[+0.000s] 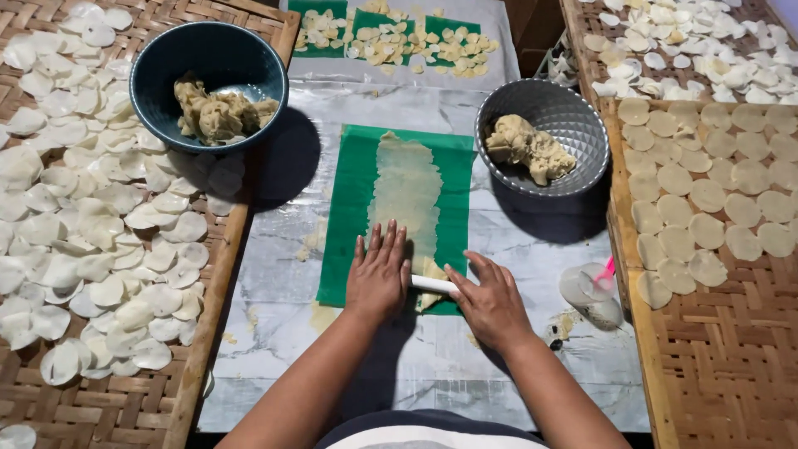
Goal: Rolling out small portions of dough into thin sheets using a rolling pin on a flat surface
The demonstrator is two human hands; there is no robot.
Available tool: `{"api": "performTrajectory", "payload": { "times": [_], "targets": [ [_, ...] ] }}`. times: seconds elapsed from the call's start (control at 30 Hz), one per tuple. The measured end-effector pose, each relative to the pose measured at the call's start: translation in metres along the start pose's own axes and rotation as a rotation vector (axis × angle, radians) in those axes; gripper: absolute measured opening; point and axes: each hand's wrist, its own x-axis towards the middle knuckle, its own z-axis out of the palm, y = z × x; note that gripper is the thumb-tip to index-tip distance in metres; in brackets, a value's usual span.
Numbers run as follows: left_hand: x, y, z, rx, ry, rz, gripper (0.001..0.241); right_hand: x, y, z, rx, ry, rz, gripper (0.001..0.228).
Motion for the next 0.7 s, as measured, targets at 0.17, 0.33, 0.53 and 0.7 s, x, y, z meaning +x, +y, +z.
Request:
{"api": "performTrajectory", "payload": {
  "times": [0.17,0.33,0.53,0.7],
  "targets": [
    [0.029,0.005,-0.012,0.002,-0.039,-0.105,0.068,0.034,-0.01,0.009,-0.057,-0.185,0.344,0.06],
    [-0.005,0.001,0.001,0.009,-0.04,-0.055,0.069,-0.007,-0.011,0.04,-0.159,-0.146,0.374,0.071],
    [0.003,-0.003,0.021,0.006,0.385,0.064,0.063,-0.002,-0.003,0.054,-0.117,-0.203,0.395,0.065],
    [0.022,-0.006,0.025,0.063,0.284,-0.019,0.069,0.008,0.006,0.06,-0.174,-0.137,0.41,0.077]
  ]
}}
